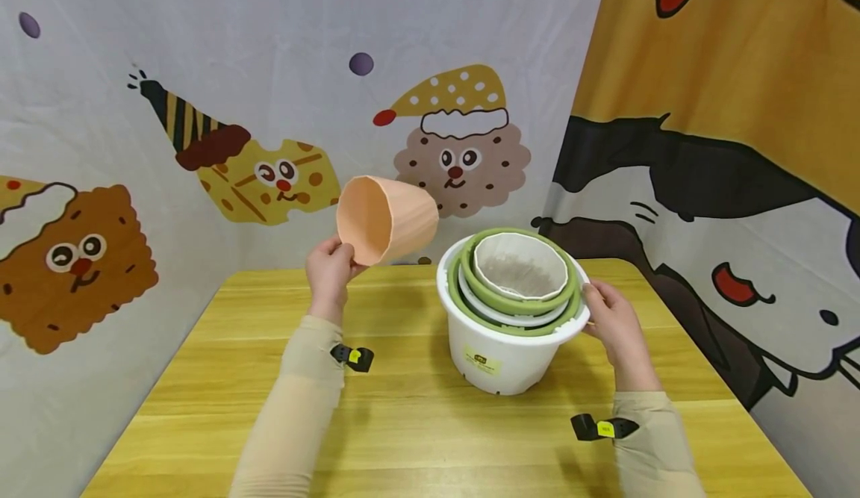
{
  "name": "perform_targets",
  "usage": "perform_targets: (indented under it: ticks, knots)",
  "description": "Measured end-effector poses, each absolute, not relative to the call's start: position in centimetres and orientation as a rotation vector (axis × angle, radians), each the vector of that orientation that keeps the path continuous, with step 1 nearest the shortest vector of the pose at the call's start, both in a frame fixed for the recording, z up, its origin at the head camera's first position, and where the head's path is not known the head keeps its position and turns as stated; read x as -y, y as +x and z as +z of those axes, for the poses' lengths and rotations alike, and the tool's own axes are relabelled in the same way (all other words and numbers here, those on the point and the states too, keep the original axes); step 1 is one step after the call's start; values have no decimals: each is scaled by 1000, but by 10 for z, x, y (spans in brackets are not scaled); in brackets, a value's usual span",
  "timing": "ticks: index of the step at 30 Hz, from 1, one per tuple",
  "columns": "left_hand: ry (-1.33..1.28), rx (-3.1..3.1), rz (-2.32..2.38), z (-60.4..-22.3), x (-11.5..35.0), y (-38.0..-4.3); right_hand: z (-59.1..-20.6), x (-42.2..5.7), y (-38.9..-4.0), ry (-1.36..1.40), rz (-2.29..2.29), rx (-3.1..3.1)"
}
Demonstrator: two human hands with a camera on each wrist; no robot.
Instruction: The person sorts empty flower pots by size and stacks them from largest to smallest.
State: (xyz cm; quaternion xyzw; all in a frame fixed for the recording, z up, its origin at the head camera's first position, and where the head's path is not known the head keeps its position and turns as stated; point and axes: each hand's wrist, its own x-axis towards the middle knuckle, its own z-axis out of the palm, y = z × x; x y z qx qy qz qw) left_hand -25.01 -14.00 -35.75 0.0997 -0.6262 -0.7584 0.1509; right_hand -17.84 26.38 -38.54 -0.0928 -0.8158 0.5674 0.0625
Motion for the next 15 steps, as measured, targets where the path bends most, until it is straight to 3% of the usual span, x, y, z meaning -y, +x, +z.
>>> perform_targets:
  ticks: [15]
  knots:
    - [16, 1884, -2158, -296, 109, -241, -384, -264, -178, -291, 1716, 2470]
